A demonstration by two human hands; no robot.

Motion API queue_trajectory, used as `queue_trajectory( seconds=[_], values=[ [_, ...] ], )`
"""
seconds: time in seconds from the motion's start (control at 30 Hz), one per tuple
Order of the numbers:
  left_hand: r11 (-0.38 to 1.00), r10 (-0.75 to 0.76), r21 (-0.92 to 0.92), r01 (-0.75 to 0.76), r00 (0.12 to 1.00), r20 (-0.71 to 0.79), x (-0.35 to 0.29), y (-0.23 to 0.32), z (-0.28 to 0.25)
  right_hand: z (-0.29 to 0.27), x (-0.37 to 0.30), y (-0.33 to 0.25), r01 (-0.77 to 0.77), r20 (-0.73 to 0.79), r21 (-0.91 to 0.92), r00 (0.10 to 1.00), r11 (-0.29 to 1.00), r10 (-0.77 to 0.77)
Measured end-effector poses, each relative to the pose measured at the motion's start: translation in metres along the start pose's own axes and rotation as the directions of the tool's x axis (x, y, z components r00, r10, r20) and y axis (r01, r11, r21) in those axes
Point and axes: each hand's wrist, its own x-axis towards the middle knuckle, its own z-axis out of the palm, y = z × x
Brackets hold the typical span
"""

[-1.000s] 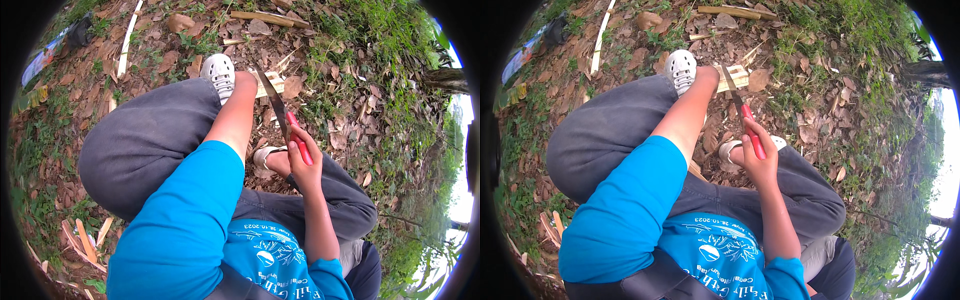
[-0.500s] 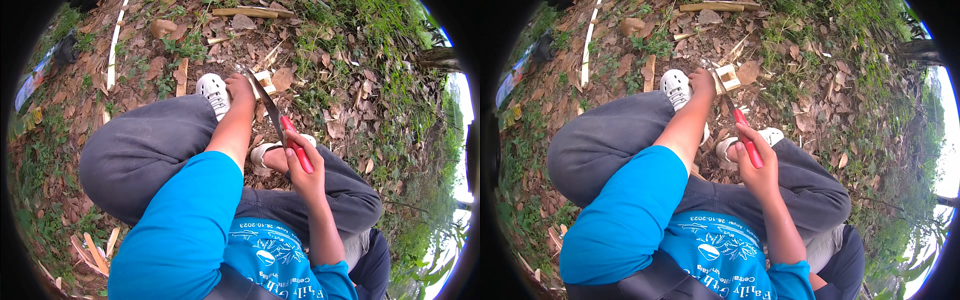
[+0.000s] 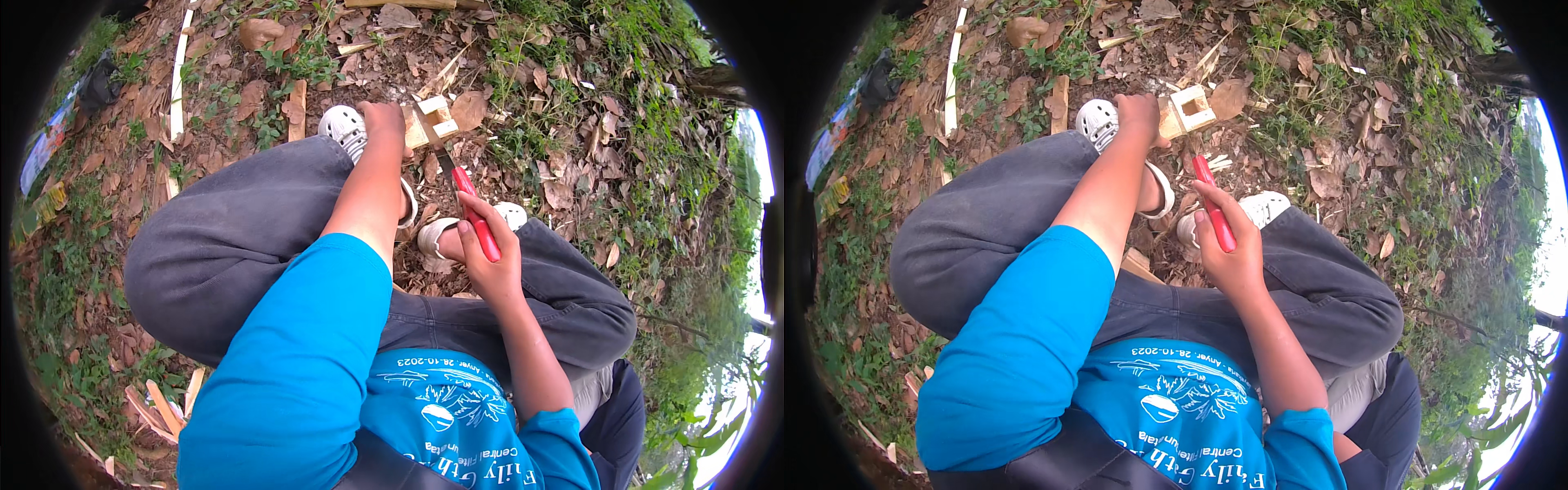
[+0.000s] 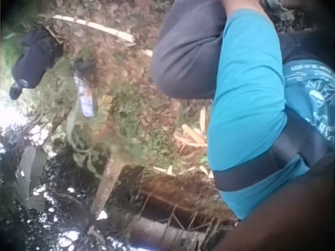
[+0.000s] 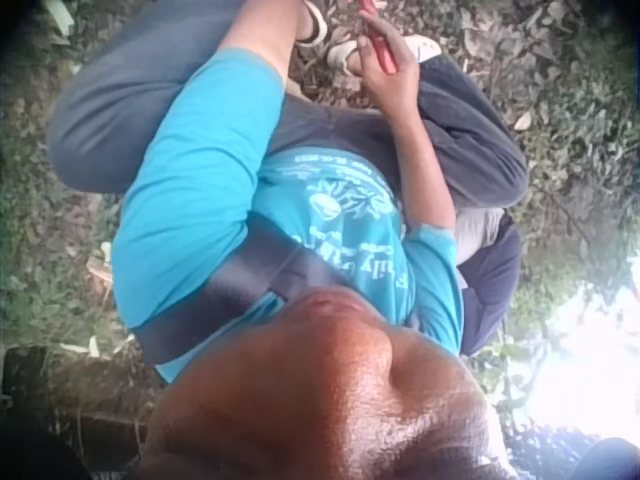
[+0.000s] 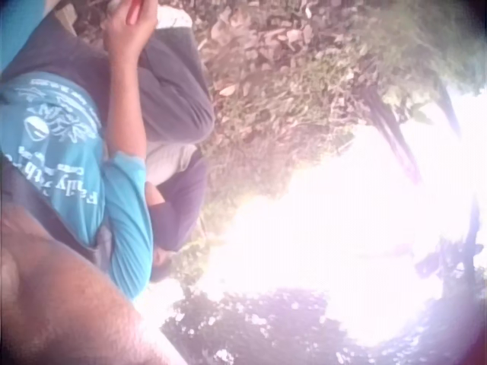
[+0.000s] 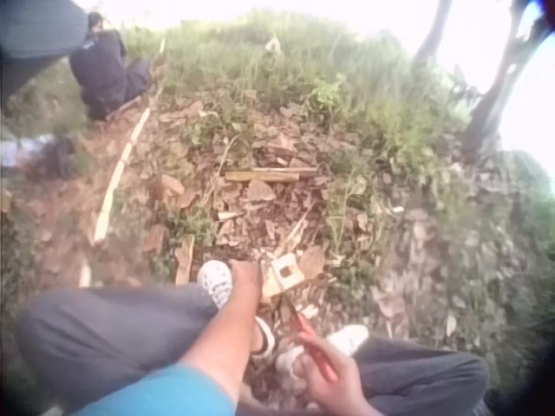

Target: The person sits on the ground and uses a red-handled knife to carve a rectangular hole into a small block of wood. They repeatedly cut and scrape the wood, occasionally pausing to inspect the progress and remove wood chips.

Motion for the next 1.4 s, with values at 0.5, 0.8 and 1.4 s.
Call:
queue_trajectory(
  seconds=[0.5,0.8,1.4],
  values=[
    [0.987,-0.057,-0.152,0.053,0.998,-0.021,0.012,0.001,0.02,0.002,0.004,-0.009,-0.15,-0.071,0.215,0.983,0.965,0.169],
    [0.99,0.12,-0.084,-0.113,0.989,0.089,0.024,-0.006,-0.006,0.004,0.004,0.009,-0.056,-0.066,0.087,0.996,0.995,0.062],
    [0.974,-0.027,0.225,0.002,0.994,0.106,0.005,0.002,-0.021,-0.005,0.002,0.011,0.004,0.109,0.044,0.994,0.999,-0.009]
  ],
)
